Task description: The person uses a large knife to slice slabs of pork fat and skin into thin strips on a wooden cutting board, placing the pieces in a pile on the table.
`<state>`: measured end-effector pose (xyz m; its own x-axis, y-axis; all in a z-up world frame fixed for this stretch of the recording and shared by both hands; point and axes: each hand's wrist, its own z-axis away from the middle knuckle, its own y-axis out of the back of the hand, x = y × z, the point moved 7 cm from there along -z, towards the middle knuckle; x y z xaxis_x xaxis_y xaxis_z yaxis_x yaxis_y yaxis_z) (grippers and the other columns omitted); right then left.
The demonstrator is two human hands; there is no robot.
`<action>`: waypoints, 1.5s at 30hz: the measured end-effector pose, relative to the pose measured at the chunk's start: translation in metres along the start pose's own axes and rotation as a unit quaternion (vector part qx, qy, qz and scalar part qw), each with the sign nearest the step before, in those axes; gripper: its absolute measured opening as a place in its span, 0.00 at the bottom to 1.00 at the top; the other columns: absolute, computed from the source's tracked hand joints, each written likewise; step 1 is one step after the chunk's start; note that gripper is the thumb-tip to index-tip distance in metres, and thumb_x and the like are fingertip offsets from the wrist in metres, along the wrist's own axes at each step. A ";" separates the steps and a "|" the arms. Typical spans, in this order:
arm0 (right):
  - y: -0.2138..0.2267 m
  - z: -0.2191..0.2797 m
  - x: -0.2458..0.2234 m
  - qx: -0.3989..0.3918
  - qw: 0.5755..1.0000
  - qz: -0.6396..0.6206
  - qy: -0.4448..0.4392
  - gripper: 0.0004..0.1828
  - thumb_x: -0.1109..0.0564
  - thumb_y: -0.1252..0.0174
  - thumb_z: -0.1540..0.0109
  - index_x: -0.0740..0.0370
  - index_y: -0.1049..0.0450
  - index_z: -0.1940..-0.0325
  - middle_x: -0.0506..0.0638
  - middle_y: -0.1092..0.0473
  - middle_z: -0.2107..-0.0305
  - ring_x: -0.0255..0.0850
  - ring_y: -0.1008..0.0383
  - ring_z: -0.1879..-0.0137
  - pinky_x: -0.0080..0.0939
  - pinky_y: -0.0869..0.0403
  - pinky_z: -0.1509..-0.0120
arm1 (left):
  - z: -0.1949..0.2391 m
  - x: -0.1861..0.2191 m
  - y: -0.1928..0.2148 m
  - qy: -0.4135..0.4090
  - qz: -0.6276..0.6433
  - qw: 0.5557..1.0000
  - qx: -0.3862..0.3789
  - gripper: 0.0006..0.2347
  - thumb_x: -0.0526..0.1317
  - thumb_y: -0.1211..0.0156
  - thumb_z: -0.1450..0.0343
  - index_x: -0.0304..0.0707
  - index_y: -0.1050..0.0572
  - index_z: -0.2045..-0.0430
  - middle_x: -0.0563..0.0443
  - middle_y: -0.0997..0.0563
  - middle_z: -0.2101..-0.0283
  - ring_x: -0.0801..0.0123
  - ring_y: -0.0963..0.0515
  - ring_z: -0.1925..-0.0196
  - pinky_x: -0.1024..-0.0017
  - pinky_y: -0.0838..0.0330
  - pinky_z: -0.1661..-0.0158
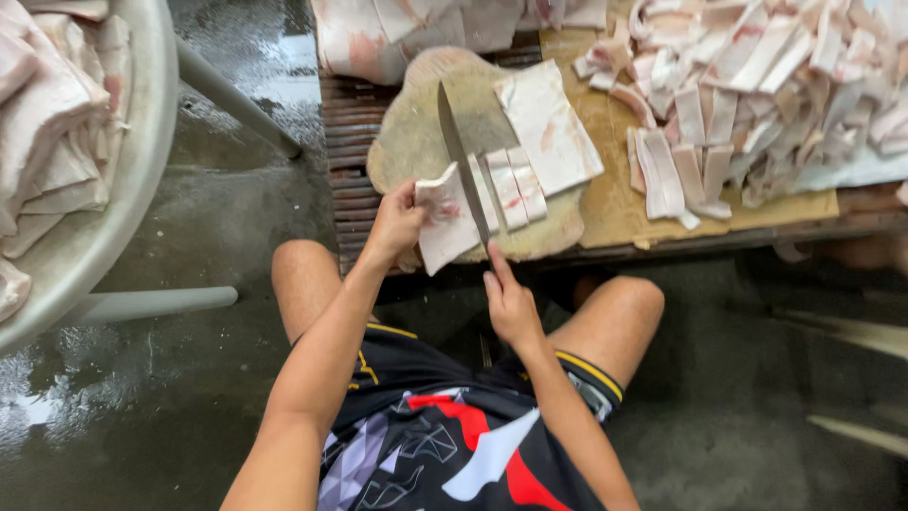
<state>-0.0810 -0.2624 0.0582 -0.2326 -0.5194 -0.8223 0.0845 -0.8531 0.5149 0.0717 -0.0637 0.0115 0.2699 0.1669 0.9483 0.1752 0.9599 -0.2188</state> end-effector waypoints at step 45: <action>0.016 0.008 -0.017 0.024 0.991 -0.123 0.047 0.31 0.56 0.49 0.28 0.42 0.43 0.21 0.42 0.38 0.84 0.29 0.39 0.79 0.32 0.32 0.72 | 0.015 0.046 -0.026 -0.078 -0.055 0.994 0.057 0.08 0.25 0.42 0.35 0.30 0.24 0.65 0.56 0.19 0.65 0.78 0.19 0.64 0.76 0.18 0.61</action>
<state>-0.0839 -0.2668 0.0821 -0.1492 -0.3000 -0.9422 -0.0111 -0.9523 0.3049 0.0656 -0.0779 0.0647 0.1042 0.0839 0.9910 0.0839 0.9921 -0.0928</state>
